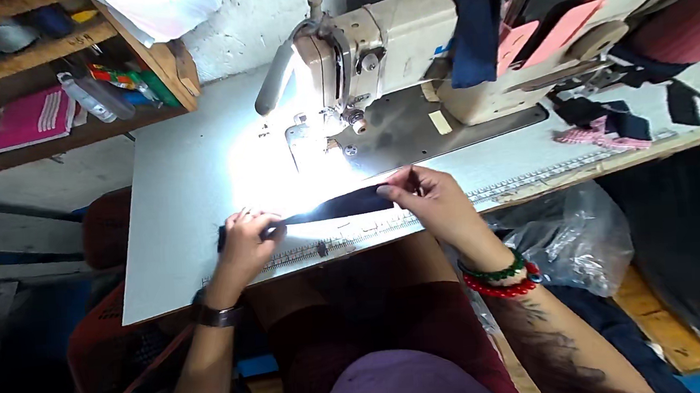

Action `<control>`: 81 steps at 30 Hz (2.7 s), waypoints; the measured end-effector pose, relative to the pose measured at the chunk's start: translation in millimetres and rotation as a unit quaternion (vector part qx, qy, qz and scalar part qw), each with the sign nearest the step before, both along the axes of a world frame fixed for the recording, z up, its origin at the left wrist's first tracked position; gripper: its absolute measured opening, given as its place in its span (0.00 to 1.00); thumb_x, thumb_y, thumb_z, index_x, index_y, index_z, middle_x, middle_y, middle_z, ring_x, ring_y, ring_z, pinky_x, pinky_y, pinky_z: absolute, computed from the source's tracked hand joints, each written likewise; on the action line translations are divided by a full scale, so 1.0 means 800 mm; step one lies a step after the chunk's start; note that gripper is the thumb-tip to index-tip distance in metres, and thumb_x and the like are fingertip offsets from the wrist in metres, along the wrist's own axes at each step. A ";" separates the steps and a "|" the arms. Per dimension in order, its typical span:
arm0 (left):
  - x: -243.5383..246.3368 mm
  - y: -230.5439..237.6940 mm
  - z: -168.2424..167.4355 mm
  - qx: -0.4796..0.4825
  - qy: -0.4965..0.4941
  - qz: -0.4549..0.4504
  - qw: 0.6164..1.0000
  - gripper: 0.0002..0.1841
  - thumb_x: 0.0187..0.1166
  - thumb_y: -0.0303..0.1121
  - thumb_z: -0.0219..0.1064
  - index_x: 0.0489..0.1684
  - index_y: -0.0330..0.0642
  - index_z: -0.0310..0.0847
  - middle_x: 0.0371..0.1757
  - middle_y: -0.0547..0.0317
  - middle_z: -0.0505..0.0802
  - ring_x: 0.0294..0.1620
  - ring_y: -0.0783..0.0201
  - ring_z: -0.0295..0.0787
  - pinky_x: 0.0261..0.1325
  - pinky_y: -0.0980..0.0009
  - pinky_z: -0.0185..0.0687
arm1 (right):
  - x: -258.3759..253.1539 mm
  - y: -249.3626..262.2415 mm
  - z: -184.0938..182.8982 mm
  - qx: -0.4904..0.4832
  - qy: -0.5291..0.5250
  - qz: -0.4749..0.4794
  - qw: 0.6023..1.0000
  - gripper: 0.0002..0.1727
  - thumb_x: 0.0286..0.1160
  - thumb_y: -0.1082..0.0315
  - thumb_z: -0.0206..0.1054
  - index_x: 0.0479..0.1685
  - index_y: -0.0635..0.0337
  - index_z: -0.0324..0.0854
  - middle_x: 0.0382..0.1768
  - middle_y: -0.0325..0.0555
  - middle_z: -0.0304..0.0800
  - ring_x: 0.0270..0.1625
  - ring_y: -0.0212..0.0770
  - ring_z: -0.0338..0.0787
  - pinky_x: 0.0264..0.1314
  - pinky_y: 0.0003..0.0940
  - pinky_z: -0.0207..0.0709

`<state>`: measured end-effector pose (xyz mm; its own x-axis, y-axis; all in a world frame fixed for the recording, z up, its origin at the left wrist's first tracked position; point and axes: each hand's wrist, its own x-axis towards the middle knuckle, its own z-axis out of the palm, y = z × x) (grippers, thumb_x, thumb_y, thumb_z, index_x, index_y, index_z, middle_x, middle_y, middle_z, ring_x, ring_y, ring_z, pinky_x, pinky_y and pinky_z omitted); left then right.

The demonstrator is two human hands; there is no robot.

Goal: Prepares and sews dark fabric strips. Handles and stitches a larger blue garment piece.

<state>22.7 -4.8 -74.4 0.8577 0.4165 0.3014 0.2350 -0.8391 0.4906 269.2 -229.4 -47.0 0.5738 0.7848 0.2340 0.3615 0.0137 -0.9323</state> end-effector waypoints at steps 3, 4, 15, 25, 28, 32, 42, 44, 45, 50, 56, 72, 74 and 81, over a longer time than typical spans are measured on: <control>-0.049 0.012 0.042 -0.189 0.011 0.005 0.982 0.07 0.78 0.28 0.68 0.45 0.41 0.92 0.40 0.66 0.95 0.42 0.76 0.92 0.52 0.74 0.89 | 0.005 0.004 0.001 -0.024 0.078 -0.023 0.996 0.03 0.77 0.65 0.74 0.43 0.52 0.87 0.26 0.30 0.85 0.21 0.23 0.76 0.22 0.17 0.69; -0.061 0.011 0.055 -0.273 0.003 0.024 0.962 0.08 0.79 0.24 0.66 0.47 0.38 0.91 0.38 0.66 0.97 0.38 0.76 0.94 0.48 0.76 0.91 | 0.005 0.007 -0.002 -0.031 0.090 -0.022 0.995 0.03 0.77 0.66 0.73 0.43 0.52 0.86 0.25 0.31 0.85 0.20 0.23 0.76 0.21 0.16 0.68; -0.143 0.032 0.052 -0.221 0.063 0.251 0.940 0.08 0.78 0.33 0.74 0.41 0.36 0.91 0.35 0.57 0.93 0.33 0.71 0.84 0.43 0.68 0.81 | -0.029 0.028 -0.040 -0.151 -0.065 0.019 0.986 0.13 0.78 0.54 0.72 0.43 0.55 0.86 0.28 0.34 0.86 0.26 0.25 0.81 0.32 0.28 0.79; -0.174 0.039 0.033 -0.021 0.021 0.255 0.966 0.13 0.79 0.31 0.66 0.55 0.50 0.93 0.60 0.57 0.89 0.67 0.56 0.80 0.70 0.43 0.63 | -0.031 0.030 -0.040 -0.201 -0.101 0.006 0.974 0.15 0.77 0.53 0.71 0.41 0.56 0.86 0.29 0.39 0.86 0.28 0.29 0.80 0.33 0.35 0.74; -0.183 0.029 0.024 -0.003 0.032 0.192 0.981 0.15 0.84 0.40 0.64 0.64 0.61 0.92 0.78 0.63 0.81 0.80 0.54 0.67 0.73 0.42 0.55 | -0.029 0.029 -0.041 -0.201 -0.099 0.009 0.975 0.15 0.76 0.51 0.71 0.41 0.54 0.85 0.28 0.36 0.85 0.26 0.26 0.79 0.31 0.31 0.73; -0.190 0.026 0.006 0.021 0.080 0.203 0.976 0.16 0.83 0.47 0.65 0.64 0.66 0.92 0.85 0.66 0.77 0.85 0.51 0.61 0.75 0.41 0.52 | -0.025 0.028 -0.047 -0.197 -0.099 0.013 0.975 0.15 0.76 0.51 0.70 0.43 0.55 0.86 0.29 0.38 0.85 0.27 0.27 0.79 0.30 0.32 0.74; -0.197 0.025 0.005 0.008 0.079 0.194 0.978 0.17 0.84 0.46 0.63 0.66 0.65 0.91 0.86 0.66 0.74 0.87 0.50 0.57 0.76 0.40 0.50 | -0.009 0.027 -0.069 -0.195 -0.124 0.021 0.973 0.19 0.77 0.46 0.68 0.42 0.53 0.84 0.27 0.36 0.80 0.23 0.27 0.75 0.25 0.30 0.69; -0.197 0.025 0.005 0.005 0.078 0.194 0.978 0.17 0.84 0.47 0.63 0.66 0.65 0.91 0.87 0.67 0.74 0.87 0.50 0.56 0.77 0.40 0.49 | -0.009 0.027 -0.069 -0.189 -0.116 0.025 0.975 0.18 0.77 0.47 0.68 0.43 0.54 0.84 0.26 0.36 0.80 0.23 0.26 0.74 0.25 0.29 0.69; -0.197 0.025 0.004 0.004 0.078 0.195 0.978 0.17 0.84 0.47 0.63 0.66 0.65 0.91 0.87 0.67 0.74 0.87 0.50 0.56 0.77 0.41 0.49 | -0.008 0.027 -0.071 -0.187 -0.115 0.025 0.975 0.18 0.77 0.46 0.69 0.43 0.53 0.84 0.26 0.36 0.80 0.22 0.25 0.74 0.25 0.28 0.69; -0.198 0.026 0.003 0.002 0.077 0.190 0.979 0.17 0.83 0.47 0.64 0.66 0.64 0.91 0.87 0.67 0.73 0.88 0.51 0.56 0.77 0.41 0.48 | -0.004 0.024 -0.079 -0.187 -0.112 0.019 0.976 0.19 0.77 0.45 0.70 0.42 0.52 0.84 0.25 0.35 0.79 0.21 0.26 0.74 0.23 0.28 0.68; -0.199 0.028 0.005 -0.005 0.083 0.188 0.979 0.17 0.83 0.46 0.65 0.67 0.64 0.90 0.87 0.67 0.73 0.89 0.52 0.55 0.79 0.40 0.47 | -0.015 0.027 -0.066 -0.196 -0.124 0.018 0.973 0.18 0.77 0.46 0.68 0.42 0.53 0.84 0.26 0.36 0.80 0.22 0.27 0.74 0.25 0.29 0.68; -0.199 0.038 -0.002 -0.005 0.081 0.177 0.981 0.25 0.80 0.58 0.62 0.66 0.58 0.91 0.86 0.59 0.74 0.89 0.48 0.56 0.81 0.39 0.45 | -0.038 0.029 -0.033 -0.185 -0.161 0.003 0.969 0.08 0.79 0.58 0.71 0.39 0.52 0.86 0.24 0.34 0.82 0.23 0.27 0.76 0.24 0.26 0.67; -0.198 0.037 -0.002 -0.006 0.072 0.170 0.983 0.25 0.80 0.57 0.62 0.65 0.55 0.91 0.85 0.55 0.75 0.89 0.47 0.56 0.82 0.39 0.44 | -0.038 0.029 -0.034 -0.188 -0.173 0.003 0.967 0.08 0.79 0.58 0.71 0.39 0.52 0.87 0.25 0.34 0.82 0.24 0.27 0.76 0.25 0.26 0.68; -0.199 0.040 -0.002 -0.007 0.071 0.167 0.983 0.26 0.80 0.57 0.62 0.64 0.52 0.92 0.85 0.55 0.75 0.88 0.48 0.57 0.83 0.42 0.44 | -0.037 0.030 -0.037 -0.184 -0.204 0.006 0.962 0.10 0.79 0.57 0.70 0.35 0.53 0.85 0.23 0.35 0.78 0.24 0.29 0.74 0.26 0.28 0.65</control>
<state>-136.4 26.9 -75.9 0.7055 0.6852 0.1808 0.5630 -0.6969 0.4443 239.3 -205.5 -76.4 0.4845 0.8631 0.1422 0.6993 -0.2845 -0.6557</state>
